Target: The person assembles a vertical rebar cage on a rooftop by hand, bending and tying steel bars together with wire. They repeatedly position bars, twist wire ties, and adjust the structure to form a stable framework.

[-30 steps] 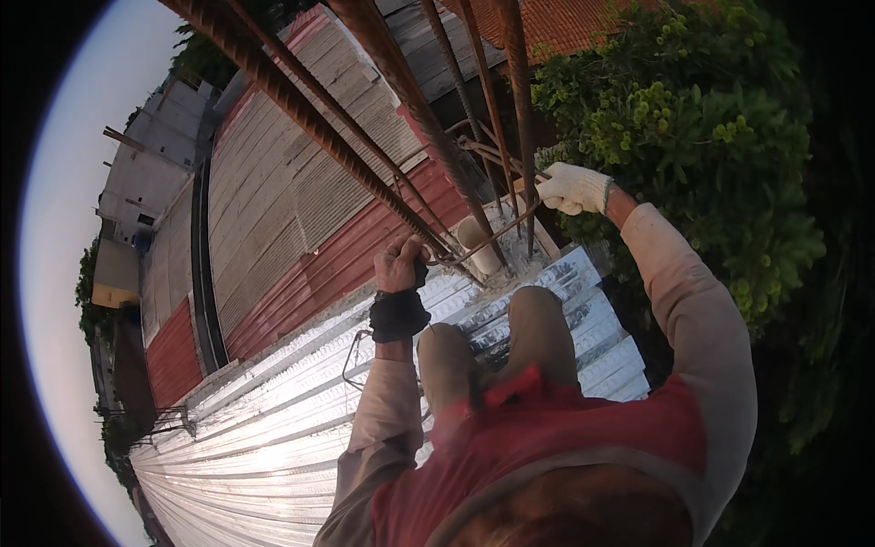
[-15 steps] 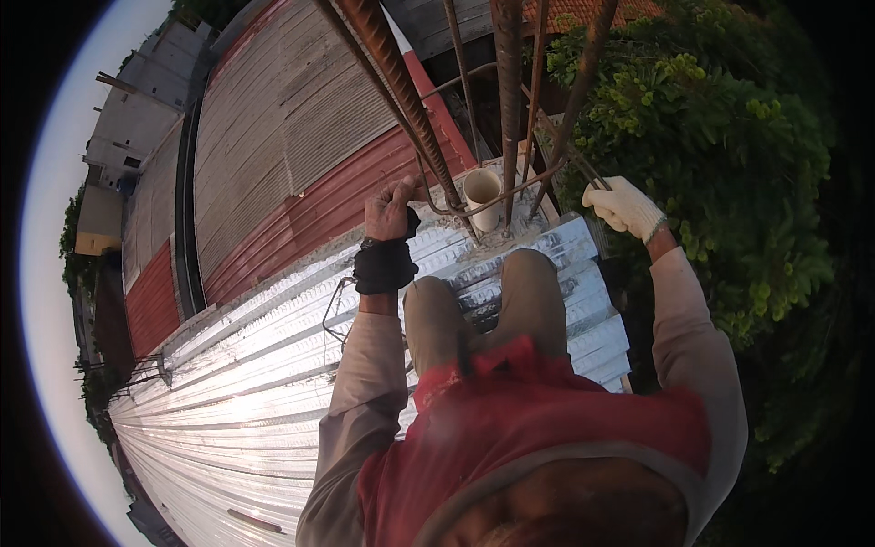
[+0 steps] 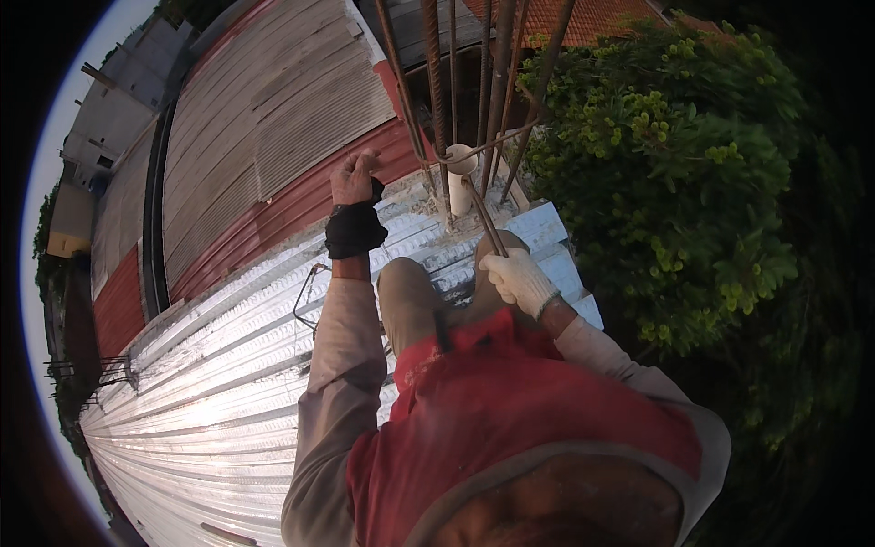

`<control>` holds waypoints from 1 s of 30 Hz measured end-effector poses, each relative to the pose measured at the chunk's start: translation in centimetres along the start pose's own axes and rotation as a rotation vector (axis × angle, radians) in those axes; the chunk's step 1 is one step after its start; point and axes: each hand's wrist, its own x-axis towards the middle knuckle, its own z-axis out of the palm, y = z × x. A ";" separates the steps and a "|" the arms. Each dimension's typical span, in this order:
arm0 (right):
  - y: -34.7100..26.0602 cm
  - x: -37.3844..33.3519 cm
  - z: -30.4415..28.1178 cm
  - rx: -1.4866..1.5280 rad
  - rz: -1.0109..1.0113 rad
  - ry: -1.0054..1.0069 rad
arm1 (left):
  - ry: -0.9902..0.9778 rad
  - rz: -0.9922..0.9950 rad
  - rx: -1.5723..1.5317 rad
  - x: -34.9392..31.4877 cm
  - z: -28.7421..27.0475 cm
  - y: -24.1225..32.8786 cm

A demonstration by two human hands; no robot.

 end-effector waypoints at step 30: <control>-4.5 7.1 1.2 -0.263 -0.347 0.119 | -0.106 0.011 -0.036 -1.4 5.3 6.6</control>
